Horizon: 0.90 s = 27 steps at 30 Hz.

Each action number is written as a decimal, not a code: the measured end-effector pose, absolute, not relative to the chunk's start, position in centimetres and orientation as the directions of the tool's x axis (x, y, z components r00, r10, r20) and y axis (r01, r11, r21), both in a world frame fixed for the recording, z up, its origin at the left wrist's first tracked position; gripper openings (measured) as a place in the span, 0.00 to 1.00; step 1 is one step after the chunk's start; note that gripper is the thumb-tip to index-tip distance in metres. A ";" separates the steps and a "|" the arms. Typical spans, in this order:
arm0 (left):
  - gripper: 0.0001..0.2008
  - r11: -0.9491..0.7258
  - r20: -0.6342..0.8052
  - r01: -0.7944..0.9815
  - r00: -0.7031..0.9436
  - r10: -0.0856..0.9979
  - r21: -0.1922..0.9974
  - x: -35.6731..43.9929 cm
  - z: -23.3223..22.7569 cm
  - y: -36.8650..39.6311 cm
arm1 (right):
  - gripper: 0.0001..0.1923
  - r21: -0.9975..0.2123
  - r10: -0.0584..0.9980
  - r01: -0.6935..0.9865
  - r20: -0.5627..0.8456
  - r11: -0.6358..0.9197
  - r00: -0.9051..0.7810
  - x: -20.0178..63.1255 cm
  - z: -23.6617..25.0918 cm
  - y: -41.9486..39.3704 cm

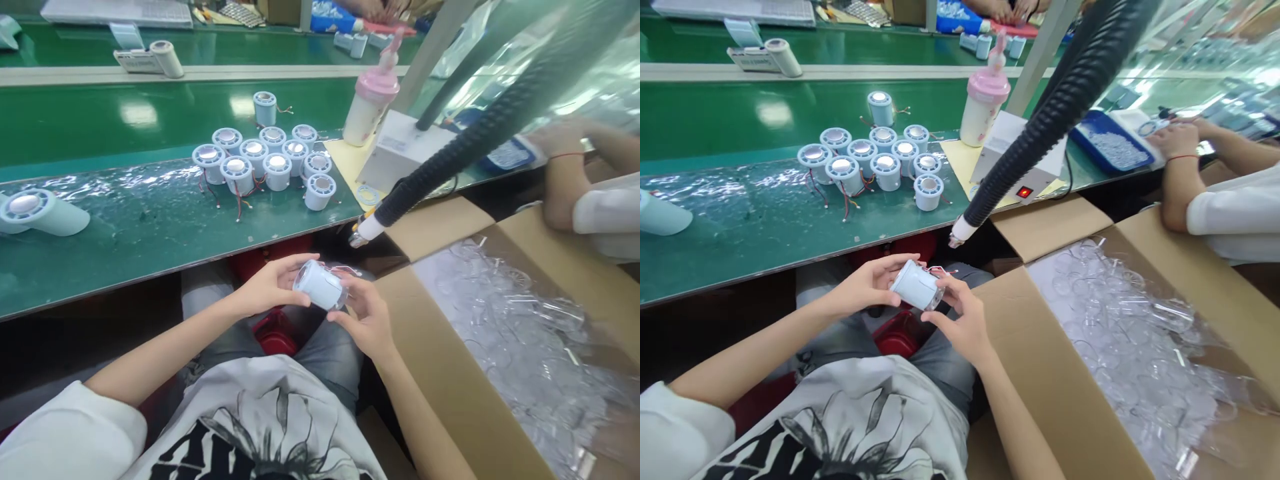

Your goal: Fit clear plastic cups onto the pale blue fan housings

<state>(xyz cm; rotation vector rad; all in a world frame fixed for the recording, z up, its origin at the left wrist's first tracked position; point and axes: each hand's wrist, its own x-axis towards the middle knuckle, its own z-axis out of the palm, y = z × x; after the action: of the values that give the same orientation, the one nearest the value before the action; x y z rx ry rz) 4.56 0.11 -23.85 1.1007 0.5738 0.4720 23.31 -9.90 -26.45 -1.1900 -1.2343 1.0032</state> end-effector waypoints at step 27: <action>0.31 0.182 -0.142 0.064 0.880 0.454 0.981 3.6 -22.3 -0.3 | 0.22 -0.903 0.961 0.335 0.232 0.270 -0.147 25.4 -25.2 -10.2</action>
<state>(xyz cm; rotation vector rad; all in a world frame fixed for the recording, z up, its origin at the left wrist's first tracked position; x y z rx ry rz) 3.58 -0.33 -22.33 1.3724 0.4538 0.2887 25.37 -10.15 -25.20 -1.2092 -1.6588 0.8938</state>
